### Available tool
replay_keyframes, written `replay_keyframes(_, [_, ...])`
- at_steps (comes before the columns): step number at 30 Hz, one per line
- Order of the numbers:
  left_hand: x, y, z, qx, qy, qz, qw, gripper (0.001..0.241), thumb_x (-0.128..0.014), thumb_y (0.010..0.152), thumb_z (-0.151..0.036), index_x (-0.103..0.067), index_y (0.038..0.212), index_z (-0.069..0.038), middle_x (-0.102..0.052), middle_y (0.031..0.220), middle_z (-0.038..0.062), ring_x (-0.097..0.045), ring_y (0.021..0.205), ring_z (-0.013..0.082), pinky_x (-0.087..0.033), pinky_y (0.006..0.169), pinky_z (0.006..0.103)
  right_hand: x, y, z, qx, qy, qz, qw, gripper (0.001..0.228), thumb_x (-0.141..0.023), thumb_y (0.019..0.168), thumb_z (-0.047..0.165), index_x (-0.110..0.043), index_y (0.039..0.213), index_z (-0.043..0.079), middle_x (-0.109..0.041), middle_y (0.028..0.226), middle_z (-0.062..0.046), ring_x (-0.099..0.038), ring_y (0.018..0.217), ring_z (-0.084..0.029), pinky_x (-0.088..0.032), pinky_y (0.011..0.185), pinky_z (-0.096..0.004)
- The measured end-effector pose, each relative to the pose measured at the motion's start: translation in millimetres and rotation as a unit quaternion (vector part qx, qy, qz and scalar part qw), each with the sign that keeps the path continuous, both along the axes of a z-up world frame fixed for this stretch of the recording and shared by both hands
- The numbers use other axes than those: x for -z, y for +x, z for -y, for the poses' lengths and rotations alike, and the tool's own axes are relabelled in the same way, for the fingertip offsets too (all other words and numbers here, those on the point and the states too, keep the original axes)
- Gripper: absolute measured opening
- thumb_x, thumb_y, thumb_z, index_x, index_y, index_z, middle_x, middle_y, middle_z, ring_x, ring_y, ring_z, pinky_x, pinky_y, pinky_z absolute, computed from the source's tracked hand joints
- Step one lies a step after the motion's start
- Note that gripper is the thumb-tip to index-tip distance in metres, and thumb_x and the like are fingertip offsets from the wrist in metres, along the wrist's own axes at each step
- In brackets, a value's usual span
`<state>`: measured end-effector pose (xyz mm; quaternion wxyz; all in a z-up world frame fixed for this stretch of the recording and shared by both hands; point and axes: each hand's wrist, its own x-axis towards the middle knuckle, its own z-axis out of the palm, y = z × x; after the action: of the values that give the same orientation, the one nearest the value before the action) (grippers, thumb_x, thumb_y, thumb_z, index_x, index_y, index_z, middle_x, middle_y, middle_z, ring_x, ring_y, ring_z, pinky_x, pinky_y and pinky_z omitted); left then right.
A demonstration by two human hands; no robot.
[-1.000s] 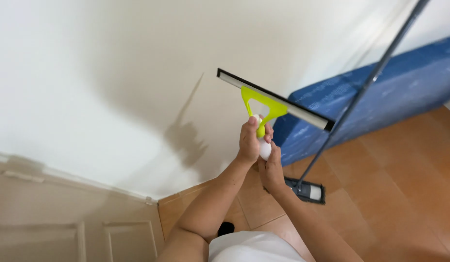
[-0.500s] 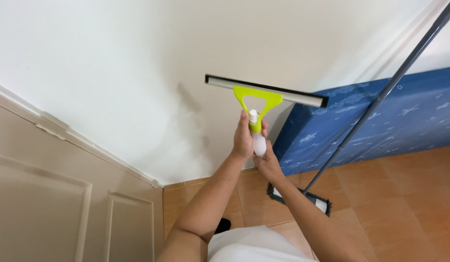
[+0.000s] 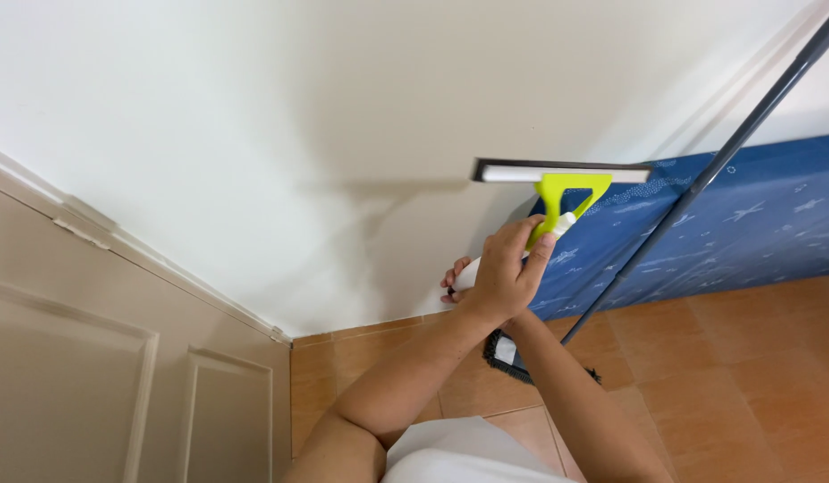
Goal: The person sweeps the tiled floor near a door and bed using a broom, then uses a squeegee on the wall, and finally mops the floor with a flat mop. The person moves around the room to clean different areas, including under the bed and near the window.
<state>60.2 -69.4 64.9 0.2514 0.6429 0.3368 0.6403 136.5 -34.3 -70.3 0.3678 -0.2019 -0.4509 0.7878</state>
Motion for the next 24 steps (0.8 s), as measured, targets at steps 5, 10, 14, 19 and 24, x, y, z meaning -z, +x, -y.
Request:
replay_keyframes(5, [42.4,-11.0,-20.6,-0.001,-0.063,0.032,0.997,0.057,-0.045,0.107,-0.060,-0.062,0.099,-0.006,-0.058,0.077,0.003,-0.053,0.069,0.0126,-0.044,0.063,0.0298,59.5,-1.3,-16.2,0.177,-0.062,0.057,0.981,0.015,-0.062,0.103,0.019,-0.058,0.107,0.005,-0.062,0.101,-0.015,-0.059,0.091,-0.030,-0.055,0.080,-0.045])
replay_keyframes(10, [73.0,-32.6,-48.8,0.060,-0.151,0.269,0.949,0.055,-0.047,0.104,-0.061,-0.054,0.082,-0.011,-0.056,0.072,0.000,-0.048,0.064,0.0087,-0.040,0.058,0.0245,41.9,-25.5,-10.3,0.272,0.178,0.356,0.876,0.053,-0.067,0.093,0.023,-0.050,0.141,0.009,-0.063,0.122,-0.006,-0.062,0.111,-0.018,-0.050,0.092,-0.032])
replay_keyframes(14, [65.7,-56.2,-51.5,0.039,-0.138,0.318,0.937,0.052,-0.048,0.105,-0.057,-0.053,0.080,-0.011,-0.056,0.072,0.000,-0.048,0.065,0.0084,-0.042,0.060,0.0249,15.9,-57.1,-12.6,0.282,0.159,0.326,0.888,0.064,-0.068,0.087,0.022,-0.041,0.144,0.011,-0.063,0.117,-0.002,-0.061,0.107,-0.015,-0.049,0.089,-0.030])
replay_keyframes(19, [46.1,-74.8,-72.4,-0.086,-0.102,0.138,0.981,0.058,-0.045,0.104,-0.060,-0.048,0.071,-0.012,-0.049,0.061,-0.001,-0.043,0.058,0.0082,-0.035,0.054,0.0256,32.2,-80.8,-54.9,0.185,0.167,0.278,0.928,0.034,-0.067,0.088,0.014,-0.049,0.117,0.010,-0.055,0.103,-0.001,-0.053,0.094,-0.012,-0.048,0.078,-0.031])
replay_keyframes(24, [25.0,-90.6,-100.1,-0.112,-0.095,0.128,0.981,0.064,-0.045,0.101,-0.064,-0.046,0.063,-0.013,-0.046,0.053,-0.001,-0.043,0.052,0.0103,-0.034,0.053,0.0272,48.2,-95.1,-92.0,0.144,0.136,0.232,0.952,0.021,-0.070,0.086,0.012,-0.052,0.098,0.010,-0.052,0.091,-0.001,-0.051,0.082,-0.012,-0.047,0.068,-0.034])
